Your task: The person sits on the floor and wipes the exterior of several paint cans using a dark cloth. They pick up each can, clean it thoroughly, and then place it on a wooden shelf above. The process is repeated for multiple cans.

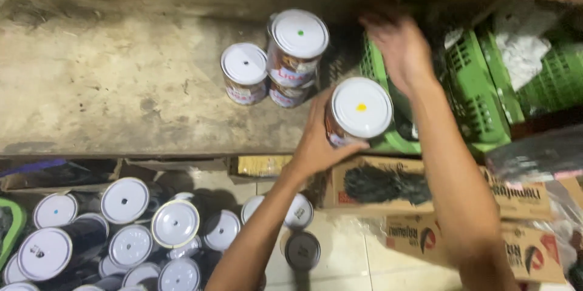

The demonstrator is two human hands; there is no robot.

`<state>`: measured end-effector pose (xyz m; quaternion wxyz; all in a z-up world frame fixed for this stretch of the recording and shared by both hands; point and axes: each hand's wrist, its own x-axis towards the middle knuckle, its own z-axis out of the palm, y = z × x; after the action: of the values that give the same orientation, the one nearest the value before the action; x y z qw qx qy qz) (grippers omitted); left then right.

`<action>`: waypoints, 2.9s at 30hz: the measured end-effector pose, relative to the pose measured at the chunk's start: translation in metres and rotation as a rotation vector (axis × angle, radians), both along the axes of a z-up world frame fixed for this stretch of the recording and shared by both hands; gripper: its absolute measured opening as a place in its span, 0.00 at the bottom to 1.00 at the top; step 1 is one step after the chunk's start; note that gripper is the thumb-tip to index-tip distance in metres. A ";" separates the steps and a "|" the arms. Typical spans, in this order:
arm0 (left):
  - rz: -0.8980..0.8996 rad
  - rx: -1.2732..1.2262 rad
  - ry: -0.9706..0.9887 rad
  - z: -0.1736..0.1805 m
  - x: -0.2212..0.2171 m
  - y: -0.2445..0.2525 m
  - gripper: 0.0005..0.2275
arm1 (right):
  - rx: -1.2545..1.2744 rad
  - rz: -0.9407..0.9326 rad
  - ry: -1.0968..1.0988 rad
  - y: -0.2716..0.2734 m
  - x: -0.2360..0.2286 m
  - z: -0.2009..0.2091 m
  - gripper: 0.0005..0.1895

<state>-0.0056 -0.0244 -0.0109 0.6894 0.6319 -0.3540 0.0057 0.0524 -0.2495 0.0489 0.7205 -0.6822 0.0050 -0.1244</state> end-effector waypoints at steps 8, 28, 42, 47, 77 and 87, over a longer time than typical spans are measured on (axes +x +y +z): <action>-0.054 0.006 0.036 -0.019 0.013 -0.009 0.54 | 0.104 -0.289 -0.040 0.109 -0.151 -0.062 0.51; 0.093 0.304 -0.003 -0.038 0.025 0.012 0.47 | -0.226 -0.196 0.003 0.046 -0.133 -0.162 0.42; 0.136 0.135 0.093 -0.068 0.032 -0.037 0.42 | -0.234 -0.340 0.191 0.046 -0.096 -0.154 0.42; 0.149 0.075 0.117 -0.062 0.036 -0.045 0.39 | -0.233 -0.412 0.103 0.043 -0.076 -0.164 0.37; 0.482 0.769 -0.263 -0.013 0.116 0.057 0.42 | -0.483 -0.398 0.035 0.037 -0.020 -0.206 0.55; 0.400 0.928 -0.178 0.012 0.103 0.062 0.48 | -0.488 -0.313 0.212 0.072 -0.067 -0.125 0.56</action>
<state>0.0972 0.0374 0.0011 0.2891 0.9238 -0.2487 0.0337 -0.0143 -0.1773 -0.0758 0.5031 -0.8351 0.1549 -0.1596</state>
